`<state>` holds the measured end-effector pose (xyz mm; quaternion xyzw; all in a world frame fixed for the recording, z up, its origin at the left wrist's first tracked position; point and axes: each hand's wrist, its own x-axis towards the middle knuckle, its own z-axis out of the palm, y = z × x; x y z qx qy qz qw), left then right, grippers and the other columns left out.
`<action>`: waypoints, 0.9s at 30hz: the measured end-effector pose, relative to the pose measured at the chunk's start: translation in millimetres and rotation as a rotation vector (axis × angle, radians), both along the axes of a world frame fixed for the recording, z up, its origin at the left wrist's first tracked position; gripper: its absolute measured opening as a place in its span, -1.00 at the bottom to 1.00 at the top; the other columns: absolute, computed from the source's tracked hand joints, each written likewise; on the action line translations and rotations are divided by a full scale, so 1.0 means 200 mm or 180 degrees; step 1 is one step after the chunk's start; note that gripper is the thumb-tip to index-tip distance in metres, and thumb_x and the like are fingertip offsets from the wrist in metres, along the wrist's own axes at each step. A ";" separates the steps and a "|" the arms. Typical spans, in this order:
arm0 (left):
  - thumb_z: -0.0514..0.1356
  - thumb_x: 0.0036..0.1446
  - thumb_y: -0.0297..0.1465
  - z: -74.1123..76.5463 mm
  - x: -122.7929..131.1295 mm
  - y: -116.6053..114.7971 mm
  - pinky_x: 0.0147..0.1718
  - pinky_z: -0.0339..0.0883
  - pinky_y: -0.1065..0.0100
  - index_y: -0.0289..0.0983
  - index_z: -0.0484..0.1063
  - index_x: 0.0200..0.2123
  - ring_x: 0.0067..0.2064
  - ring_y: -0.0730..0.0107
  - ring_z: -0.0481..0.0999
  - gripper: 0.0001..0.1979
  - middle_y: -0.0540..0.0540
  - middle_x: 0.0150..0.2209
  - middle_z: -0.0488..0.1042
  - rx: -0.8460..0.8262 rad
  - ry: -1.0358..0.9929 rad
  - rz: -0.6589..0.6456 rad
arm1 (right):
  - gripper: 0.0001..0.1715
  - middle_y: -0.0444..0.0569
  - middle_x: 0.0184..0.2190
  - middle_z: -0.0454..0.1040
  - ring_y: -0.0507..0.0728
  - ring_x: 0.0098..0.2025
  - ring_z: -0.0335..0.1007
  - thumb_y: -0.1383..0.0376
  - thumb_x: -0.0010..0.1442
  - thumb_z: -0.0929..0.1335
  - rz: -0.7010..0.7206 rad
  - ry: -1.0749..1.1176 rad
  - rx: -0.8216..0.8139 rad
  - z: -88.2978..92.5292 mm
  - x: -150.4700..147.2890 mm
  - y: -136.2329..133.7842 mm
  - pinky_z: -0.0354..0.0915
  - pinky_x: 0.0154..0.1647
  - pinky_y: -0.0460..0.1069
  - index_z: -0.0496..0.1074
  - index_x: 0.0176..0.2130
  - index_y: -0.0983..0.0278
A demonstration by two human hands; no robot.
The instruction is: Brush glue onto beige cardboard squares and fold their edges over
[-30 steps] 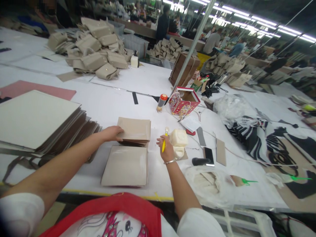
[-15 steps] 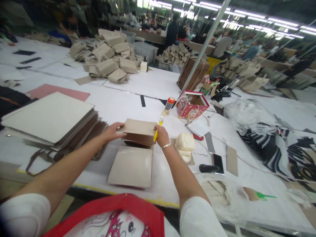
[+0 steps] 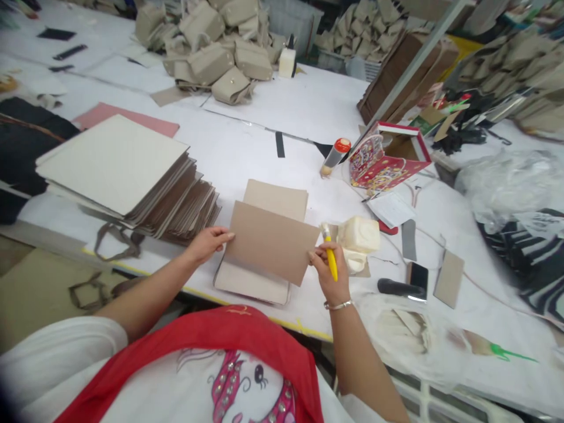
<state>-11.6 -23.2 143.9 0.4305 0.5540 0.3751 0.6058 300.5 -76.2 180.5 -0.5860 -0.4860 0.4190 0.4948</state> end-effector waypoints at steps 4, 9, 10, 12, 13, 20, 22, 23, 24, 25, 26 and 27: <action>0.19 -0.07 -0.09 -0.18 -0.01 -0.19 -0.62 -0.04 0.48 -0.33 0.40 -0.53 -0.58 0.55 0.18 -0.62 0.07 -0.63 0.25 -0.0342 0.0689 -0.0180 | -0.62 -0.16 -0.47 0.40 0.03 -0.48 0.34 0.11 0.05 0.36 -0.0100 -0.0076 -0.0514 -0.23 -0.02 -0.13 0.34 -0.40 -0.02 0.17 -0.21 0.19; 0.07 0.05 -0.14 -0.23 -0.04 -0.24 -0.49 0.05 0.44 -0.31 0.40 -0.59 -0.48 0.45 0.29 -0.62 0.02 -0.60 0.34 0.0277 0.1986 -0.0595 | -0.60 -0.06 -0.43 0.47 0.09 -0.45 0.40 0.04 0.07 0.31 -0.0199 -0.1235 -0.0596 -0.42 -0.06 -0.15 0.34 -0.36 0.01 0.22 -0.20 0.25; 0.06 0.07 -0.16 -0.23 -0.04 -0.23 -0.48 0.05 0.44 -0.30 0.40 -0.59 -0.46 0.44 0.30 -0.63 0.01 -0.58 0.36 0.0393 0.2189 -0.0660 | -0.60 -0.04 -0.41 0.48 0.10 -0.43 0.42 0.03 0.08 0.29 -0.0198 -0.1478 -0.0585 -0.44 -0.07 -0.13 0.34 -0.34 0.01 0.24 -0.19 0.25; 0.05 0.09 -0.18 -0.22 -0.06 -0.21 -0.47 0.03 0.43 -0.30 0.39 -0.60 -0.46 0.44 0.30 -0.63 -0.01 -0.57 0.37 0.0508 0.2460 -0.0744 | -0.60 -0.03 -0.39 0.50 0.12 -0.40 0.44 0.03 0.10 0.27 -0.0186 -0.1899 -0.0560 -0.47 -0.09 -0.11 0.32 -0.32 0.00 0.26 -0.18 0.25; 0.04 0.10 -0.18 -0.22 -0.06 -0.20 -0.48 0.03 0.43 -0.30 0.39 -0.60 -0.47 0.44 0.29 -0.62 -0.01 -0.57 0.36 0.0519 0.2536 -0.0756 | -0.60 -0.03 -0.39 0.50 0.12 -0.40 0.44 0.03 0.11 0.25 -0.0173 -0.2054 -0.0548 -0.47 -0.10 -0.10 0.31 -0.32 0.00 0.27 -0.17 0.25; 0.05 0.08 -0.16 -0.27 -0.09 -0.15 -0.52 -0.01 0.43 -0.30 0.40 -0.61 -0.52 0.45 0.25 -0.61 -0.01 -0.62 0.34 0.0281 0.2568 -0.0681 | -0.59 -0.01 -0.42 0.51 0.15 -0.39 0.46 0.03 0.13 0.20 -0.0030 -0.2374 -0.0518 -0.50 -0.16 -0.04 0.26 -0.39 -0.03 0.26 -0.16 0.27; 0.05 0.06 -0.15 -0.29 -0.09 -0.15 -0.52 0.01 0.43 -0.30 0.42 -0.60 -0.53 0.45 0.24 -0.61 -0.01 -0.62 0.33 0.0214 0.2491 -0.0630 | -0.59 -0.01 -0.41 0.51 0.15 -0.39 0.45 0.03 0.13 0.20 -0.0042 -0.2356 -0.0516 -0.51 -0.17 -0.03 0.26 -0.38 -0.03 0.25 -0.16 0.27; 0.06 0.06 -0.15 -0.30 -0.10 -0.14 -0.52 0.01 0.44 -0.30 0.43 -0.58 -0.53 0.45 0.24 -0.62 0.00 -0.63 0.33 0.0194 0.2458 -0.0607 | -0.58 -0.01 -0.41 0.51 0.15 -0.39 0.45 0.03 0.13 0.20 -0.0050 -0.2349 -0.0511 -0.52 -0.17 -0.02 0.25 -0.37 -0.03 0.24 -0.16 0.27; 0.07 0.05 -0.15 -0.30 -0.10 -0.14 -0.53 0.02 0.44 -0.30 0.45 -0.57 -0.53 0.45 0.24 -0.63 0.00 -0.63 0.33 0.0177 0.2431 -0.0587 | -0.58 0.00 -0.40 0.51 0.15 -0.39 0.45 0.03 0.13 0.20 -0.0056 -0.2346 -0.0503 -0.53 -0.17 -0.02 0.25 -0.37 -0.02 0.24 -0.15 0.28; 0.07 0.04 -0.15 -0.31 -0.10 -0.14 -0.53 0.02 0.44 -0.30 0.46 -0.55 -0.54 0.45 0.23 -0.63 0.00 -0.63 0.33 0.0158 0.2405 -0.0576 | -0.57 0.00 -0.40 0.51 0.16 -0.39 0.44 0.02 0.13 0.20 -0.0058 -0.2345 -0.0495 -0.53 -0.17 -0.01 0.24 -0.37 -0.02 0.24 -0.15 0.28; 0.08 0.03 -0.14 -0.31 -0.10 -0.14 -0.54 0.01 0.44 -0.30 0.46 -0.54 -0.54 0.45 0.22 -0.64 0.01 -0.64 0.33 0.0139 0.2383 -0.0572 | -0.57 0.01 -0.41 0.50 0.16 -0.39 0.44 0.02 0.13 0.20 -0.0063 -0.2345 -0.0490 -0.53 -0.18 -0.01 0.24 -0.37 -0.02 0.23 -0.15 0.29; 0.08 0.02 -0.14 -0.31 -0.10 -0.14 -0.55 0.01 0.44 -0.30 0.46 -0.53 -0.55 0.46 0.22 -0.65 0.01 -0.64 0.33 0.0120 0.2369 -0.0571 | -0.56 0.01 -0.41 0.50 0.16 -0.40 0.44 0.02 0.13 0.20 -0.0071 -0.2339 -0.0489 -0.54 -0.18 0.00 0.24 -0.38 -0.02 0.23 -0.15 0.29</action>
